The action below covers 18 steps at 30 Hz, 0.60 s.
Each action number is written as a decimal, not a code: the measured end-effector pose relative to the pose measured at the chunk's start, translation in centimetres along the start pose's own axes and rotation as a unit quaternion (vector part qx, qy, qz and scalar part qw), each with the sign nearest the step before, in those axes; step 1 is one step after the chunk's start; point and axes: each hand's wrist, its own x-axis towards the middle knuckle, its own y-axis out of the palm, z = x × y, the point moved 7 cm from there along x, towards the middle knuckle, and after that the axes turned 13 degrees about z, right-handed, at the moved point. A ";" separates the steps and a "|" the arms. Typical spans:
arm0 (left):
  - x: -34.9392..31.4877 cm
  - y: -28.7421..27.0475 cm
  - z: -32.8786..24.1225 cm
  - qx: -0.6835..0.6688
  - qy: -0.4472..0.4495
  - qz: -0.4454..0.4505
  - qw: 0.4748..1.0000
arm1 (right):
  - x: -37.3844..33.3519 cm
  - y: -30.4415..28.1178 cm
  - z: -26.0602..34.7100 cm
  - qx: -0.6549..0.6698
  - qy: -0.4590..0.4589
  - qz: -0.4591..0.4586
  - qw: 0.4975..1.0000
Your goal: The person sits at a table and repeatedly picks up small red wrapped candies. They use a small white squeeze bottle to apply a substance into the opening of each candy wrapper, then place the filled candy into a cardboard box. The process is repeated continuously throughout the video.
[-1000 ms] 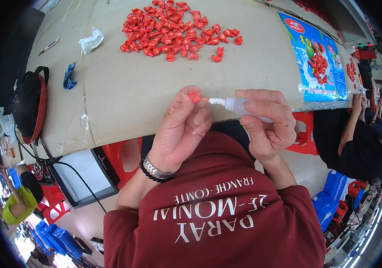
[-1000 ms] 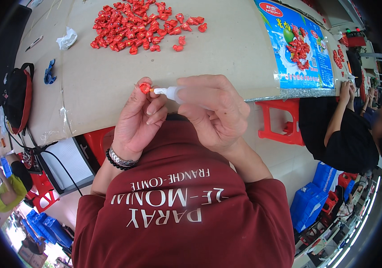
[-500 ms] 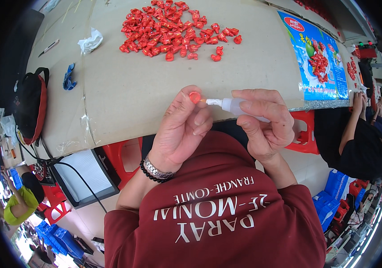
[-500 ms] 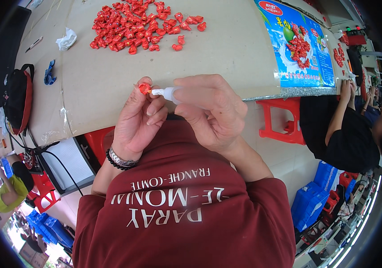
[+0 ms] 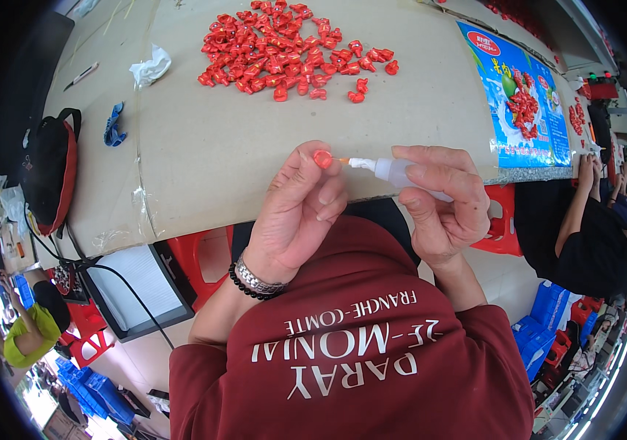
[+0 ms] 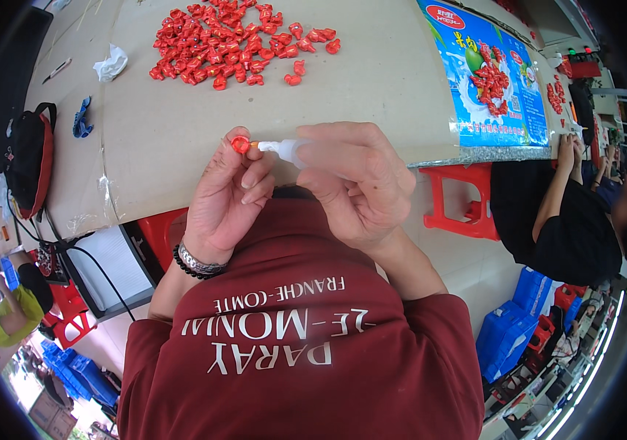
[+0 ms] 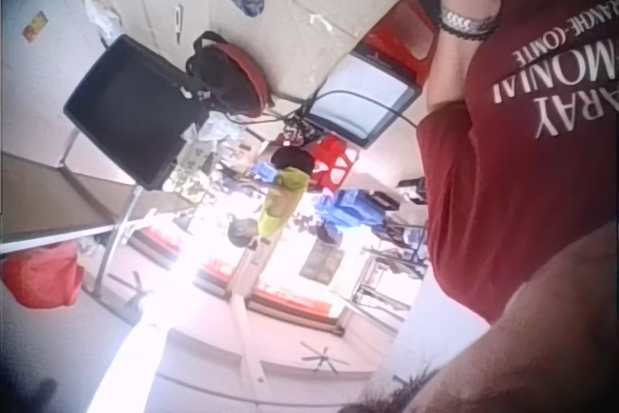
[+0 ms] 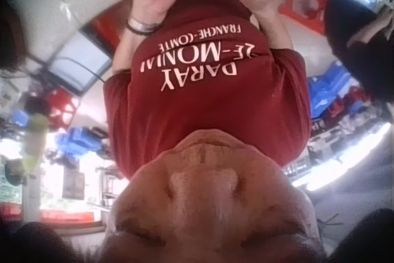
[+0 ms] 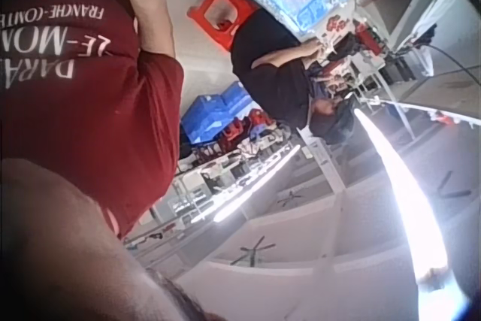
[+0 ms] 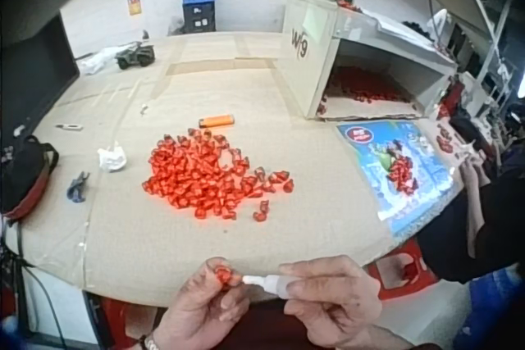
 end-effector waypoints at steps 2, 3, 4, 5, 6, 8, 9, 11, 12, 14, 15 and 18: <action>0.0 0.0 -0.1 0.005 0.002 0.003 1.000 | 0.0 -0.1 0.1 -0.017 -0.007 0.000 1.000; 0.1 0.1 -0.1 0.008 0.003 0.004 1.000 | 0.1 -0.1 0.1 -0.026 -0.013 0.000 1.000; 0.1 0.0 0.0 0.008 0.003 0.005 1.000 | 0.1 0.0 0.1 -0.035 -0.020 0.001 0.999; 0.1 0.0 0.0 0.008 0.002 0.006 1.000 | 0.1 0.0 0.2 -0.044 -0.026 0.001 0.999; 0.1 0.0 0.0 0.008 0.002 0.007 1.000 | 0.1 0.1 0.1 -0.046 -0.026 0.000 0.999; 0.0 0.1 0.0 0.009 0.001 0.001 1.000 | 0.1 0.2 0.1 -0.049 -0.026 -0.002 0.998; 0.0 0.1 0.0 0.009 0.001 -0.001 1.000 | 0.1 0.2 0.1 -0.051 -0.028 -0.002 0.998; 0.0 0.1 0.0 0.008 0.002 -0.001 1.000 | 0.1 0.4 0.0 -0.055 -0.031 -0.003 0.998; 0.0 0.1 0.0 0.007 0.002 -0.001 1.000 | 0.1 0.4 0.0 -0.058 -0.028 -0.001 0.998; 0.0 0.0 0.0 0.004 0.004 -0.001 1.000 | 0.2 0.5 0.1 -0.063 -0.023 0.002 0.998; 0.0 0.0 0.0 0.003 0.006 0.000 1.000 | 0.2 0.5 0.2 -0.066 -0.025 0.002 0.998; 0.0 0.0 -0.2 0.000 0.011 -0.001 1.000 | 0.2 0.4 0.4 -0.069 -0.029 0.003 0.997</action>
